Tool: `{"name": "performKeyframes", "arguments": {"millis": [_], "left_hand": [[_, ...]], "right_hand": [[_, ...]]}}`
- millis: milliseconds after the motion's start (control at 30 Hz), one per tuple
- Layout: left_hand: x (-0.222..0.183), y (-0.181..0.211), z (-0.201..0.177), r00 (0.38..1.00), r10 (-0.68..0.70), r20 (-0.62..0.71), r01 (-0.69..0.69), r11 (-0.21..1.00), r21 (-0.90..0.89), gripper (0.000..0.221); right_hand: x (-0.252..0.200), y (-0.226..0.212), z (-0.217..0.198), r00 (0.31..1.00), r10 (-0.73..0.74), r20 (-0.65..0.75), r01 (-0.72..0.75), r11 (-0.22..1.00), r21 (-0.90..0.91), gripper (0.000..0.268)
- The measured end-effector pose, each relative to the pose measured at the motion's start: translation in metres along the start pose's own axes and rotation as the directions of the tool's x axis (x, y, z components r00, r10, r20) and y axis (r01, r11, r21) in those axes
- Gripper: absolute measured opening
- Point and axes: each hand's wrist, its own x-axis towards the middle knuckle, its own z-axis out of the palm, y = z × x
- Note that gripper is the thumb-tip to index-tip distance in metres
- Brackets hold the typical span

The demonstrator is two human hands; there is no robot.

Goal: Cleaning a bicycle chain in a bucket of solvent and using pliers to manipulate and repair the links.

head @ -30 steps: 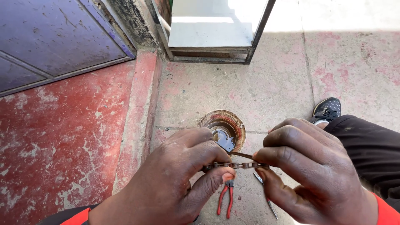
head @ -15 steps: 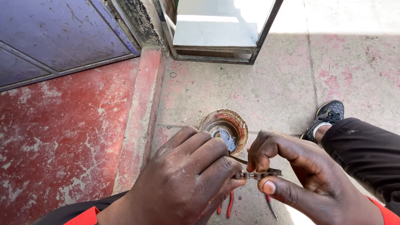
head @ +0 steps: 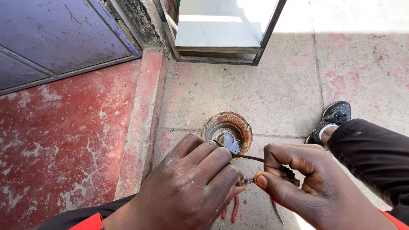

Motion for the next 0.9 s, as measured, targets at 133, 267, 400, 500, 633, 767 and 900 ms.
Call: {"name": "performKeyframes", "arguments": {"millis": [133, 267, 400, 500, 633, 767, 900], "left_hand": [[0.004, 0.000, -0.002, 0.999, 0.020, -0.044, -0.020, 1.000, -0.002, 0.024], [0.005, 0.000, -0.004, 0.999, 0.027, -0.045, -0.028, 0.999, -0.019, 0.020], [0.004, -0.001, -0.008, 0.999, 0.008, -0.042, -0.013, 0.995, -0.101, 0.017], [0.006, -0.002, -0.012, 1.000, -0.008, -0.020, 0.005, 0.991, -0.135, 0.018], [0.004, -0.002, -0.010, 0.999, -0.038, -0.026, 0.033, 0.988, -0.151, 0.018], [0.001, -0.001, -0.010, 0.990, -0.139, -0.022, 0.130, 0.964, -0.233, 0.017], [-0.001, 0.000, -0.012, 0.949, -0.315, 0.006, 0.289, 0.863, -0.414, 0.011]], "right_hand": [[0.005, -0.003, -0.005, 0.984, -0.169, 0.052, 0.163, 0.982, 0.100, 0.043], [0.005, -0.003, -0.007, 0.981, -0.153, 0.115, 0.129, 0.972, 0.196, 0.042], [0.012, -0.007, -0.005, 0.996, -0.089, 0.013, 0.087, 0.991, 0.104, 0.048], [0.035, 0.031, -0.004, 0.966, 0.150, -0.210, -0.199, 0.951, -0.237, 0.021], [0.055, 0.111, 0.023, 0.868, 0.483, -0.113, -0.441, 0.648, -0.620, 0.029], [0.045, 0.200, 0.103, 0.677, 0.719, 0.158, -0.266, 0.439, -0.858, 0.035], [0.022, 0.293, 0.195, 0.564, 0.775, 0.284, -0.270, 0.499, -0.824, 0.064]]}}
